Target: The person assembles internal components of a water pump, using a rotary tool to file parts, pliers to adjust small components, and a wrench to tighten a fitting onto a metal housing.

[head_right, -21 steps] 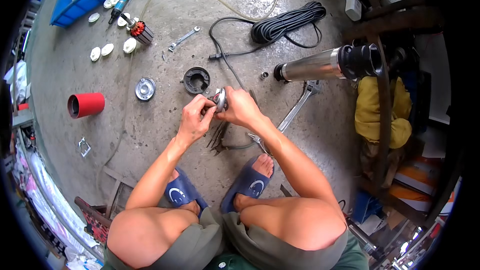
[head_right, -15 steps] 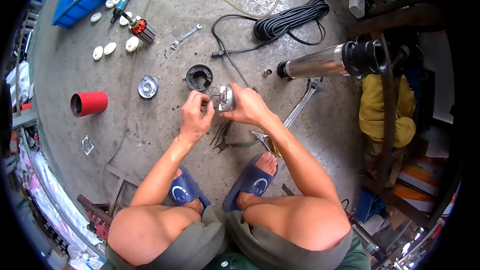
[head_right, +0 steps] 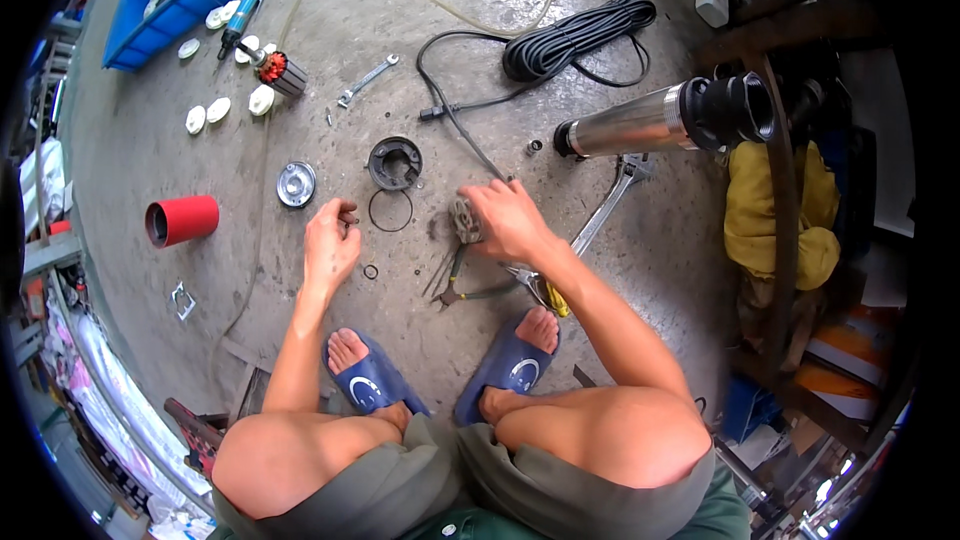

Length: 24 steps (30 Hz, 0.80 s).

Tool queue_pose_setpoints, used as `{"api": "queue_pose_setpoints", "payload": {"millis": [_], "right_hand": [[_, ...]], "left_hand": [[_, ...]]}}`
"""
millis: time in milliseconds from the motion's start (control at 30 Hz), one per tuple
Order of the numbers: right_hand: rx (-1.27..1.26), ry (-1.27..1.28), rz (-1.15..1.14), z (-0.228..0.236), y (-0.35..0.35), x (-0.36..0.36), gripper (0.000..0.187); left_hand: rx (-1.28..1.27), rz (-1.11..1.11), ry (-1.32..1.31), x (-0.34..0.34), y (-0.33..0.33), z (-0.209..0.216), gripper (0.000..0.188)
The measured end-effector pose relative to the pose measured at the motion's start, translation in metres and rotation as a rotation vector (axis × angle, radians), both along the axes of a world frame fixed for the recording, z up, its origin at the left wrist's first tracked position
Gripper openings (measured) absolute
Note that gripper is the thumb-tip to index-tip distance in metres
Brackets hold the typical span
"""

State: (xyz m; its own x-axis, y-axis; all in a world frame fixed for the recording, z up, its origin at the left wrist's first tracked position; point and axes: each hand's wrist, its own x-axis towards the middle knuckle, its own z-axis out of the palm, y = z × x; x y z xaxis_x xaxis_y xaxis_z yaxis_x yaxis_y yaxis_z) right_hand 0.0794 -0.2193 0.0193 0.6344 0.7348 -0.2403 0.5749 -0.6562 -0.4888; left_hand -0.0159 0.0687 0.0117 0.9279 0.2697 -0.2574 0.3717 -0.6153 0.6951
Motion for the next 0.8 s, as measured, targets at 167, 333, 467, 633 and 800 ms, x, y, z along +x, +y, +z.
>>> {"api": "queue_pose_setpoints", "payload": {"millis": [167, 333, 467, 633, 800], "right_hand": [[-0.066, -0.074, 0.028, 0.031, -0.008, 0.013, 0.088], [-0.052, -0.031, -0.149, 0.129, -0.053, -0.021, 0.079], [-0.17, 0.467, -0.7, 0.194, -0.148, -0.121, 0.049], [-0.42, 0.44, -1.349, 0.456, -0.226, -0.282, 0.046], [-0.294, 0.623, -1.327, 0.684, -0.24, -0.394, 0.041]], "left_hand": [[-0.033, -0.083, -0.03, 0.055, 0.032, 0.083, 0.02], [-0.035, -0.063, -0.212, 0.112, 0.041, 0.296, 0.019], [-0.098, -0.152, -0.368, 0.116, 0.001, 0.419, 0.012], [-0.043, -0.426, 0.024, 0.004, -0.015, 0.601, 0.028], [-0.098, -0.298, 0.432, -0.157, 0.032, 0.688, 0.036]]}}
